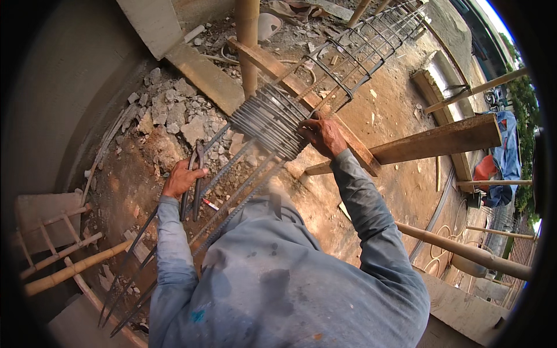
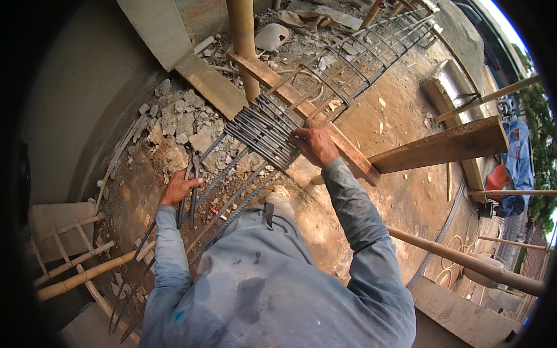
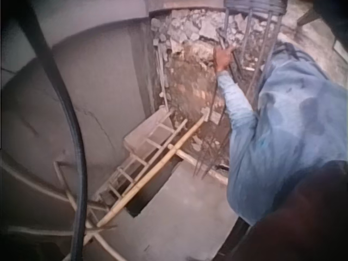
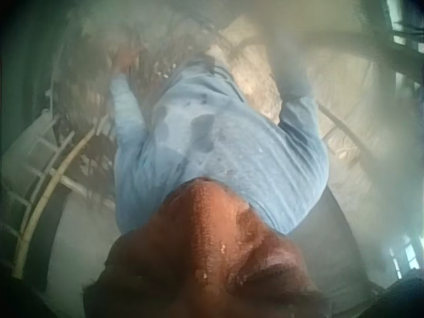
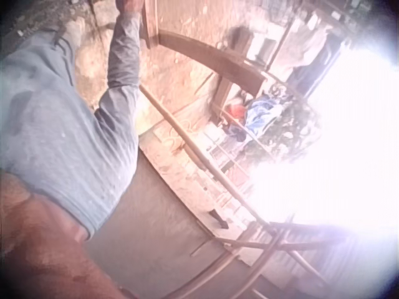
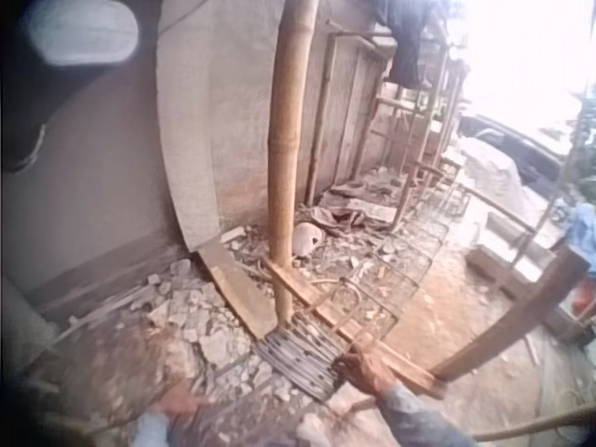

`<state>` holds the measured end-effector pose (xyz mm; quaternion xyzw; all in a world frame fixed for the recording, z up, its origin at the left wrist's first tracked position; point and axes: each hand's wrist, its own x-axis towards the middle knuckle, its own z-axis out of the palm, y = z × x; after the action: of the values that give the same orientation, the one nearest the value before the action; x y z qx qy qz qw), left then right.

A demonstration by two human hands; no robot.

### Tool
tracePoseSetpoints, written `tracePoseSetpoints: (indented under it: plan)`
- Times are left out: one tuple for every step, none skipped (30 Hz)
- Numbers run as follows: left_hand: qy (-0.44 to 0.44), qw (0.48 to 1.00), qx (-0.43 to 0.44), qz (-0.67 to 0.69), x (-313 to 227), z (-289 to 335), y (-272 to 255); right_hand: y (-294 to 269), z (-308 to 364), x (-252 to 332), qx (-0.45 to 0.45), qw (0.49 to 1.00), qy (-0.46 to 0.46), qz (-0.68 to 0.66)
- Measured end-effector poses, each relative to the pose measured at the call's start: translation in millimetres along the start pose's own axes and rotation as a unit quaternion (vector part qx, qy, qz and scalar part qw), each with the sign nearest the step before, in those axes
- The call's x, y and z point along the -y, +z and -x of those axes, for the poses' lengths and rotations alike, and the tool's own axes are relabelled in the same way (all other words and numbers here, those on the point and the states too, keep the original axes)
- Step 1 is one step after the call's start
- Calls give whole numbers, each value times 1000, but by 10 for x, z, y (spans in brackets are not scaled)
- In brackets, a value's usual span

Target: The person assembles a rebar cage by positioning a preformed rebar cage on a wooden support, then using pliers to twist wire ties around the intersections of the longitudinal and transverse bars. The person repeatedly picks up wire ties, wraps them around the bars, and twists them tight to secure the cage structure.

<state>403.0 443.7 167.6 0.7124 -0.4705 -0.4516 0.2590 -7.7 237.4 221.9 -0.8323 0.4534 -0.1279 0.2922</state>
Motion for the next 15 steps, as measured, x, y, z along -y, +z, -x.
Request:
tracePoseSetpoints:
  plan:
    - [-44, 999, -17, 24, 15, -15, 36, 29, 2, -11, -11, 1000, 5, -19]
    - [-36, 999, -17, 18, 40, 2, 26, 66, -20, -23, -8, 1000, -16, 22]
    - [-37, 999, -10, 14, 54, -5, 31, 88, -17, -38, -33, 997, -44, 61]
    - [-25, 999, -7, 19, 67, -10, 21, 116, -33, -44, -57, 990, -80, 103]
    - [-49, 997, -36, -53, 73, 1, 35, 88, -65, -65, -26, 990, -72, 119]
    - [-55, 998, -21, -29, 71, 11, 34, 92, -96, -57, -34, 994, -40, 95]
    - [-51, 999, 0, -5, 53, 4, 39, 73, -136, -41, -48, 996, -35, 64]
    - [-41, 999, 16, 21, 16, -5, 33, 58, -170, -3, -62, 997, 5, 41]
    - [-21, 1000, 14, 4, -31, 13, 31, 63, -138, 60, -84, 994, 14, 72]
    - [3, 1000, -20, 7, -91, 54, 34, 88, -89, 149, -118, 992, -24, 26]
    - [23, 998, -63, 13, -175, 105, 67, 139, -15, 266, -145, 989, -30, -13]
    - [21, 995, -94, 28, -284, 159, 98, 192, 63, 400, -158, 986, -15, -51]
    - [17, 993, -114, -15, -401, 243, 101, 250, 208, 543, -124, 986, -31, -109]
    - [45, 992, -116, 12, -534, 347, 97, 336, 345, 705, -84, 980, -53, -173]
    - [52, 992, -106, 41, -686, 452, 100, 443, 419, 867, -16, 975, -65, -213]
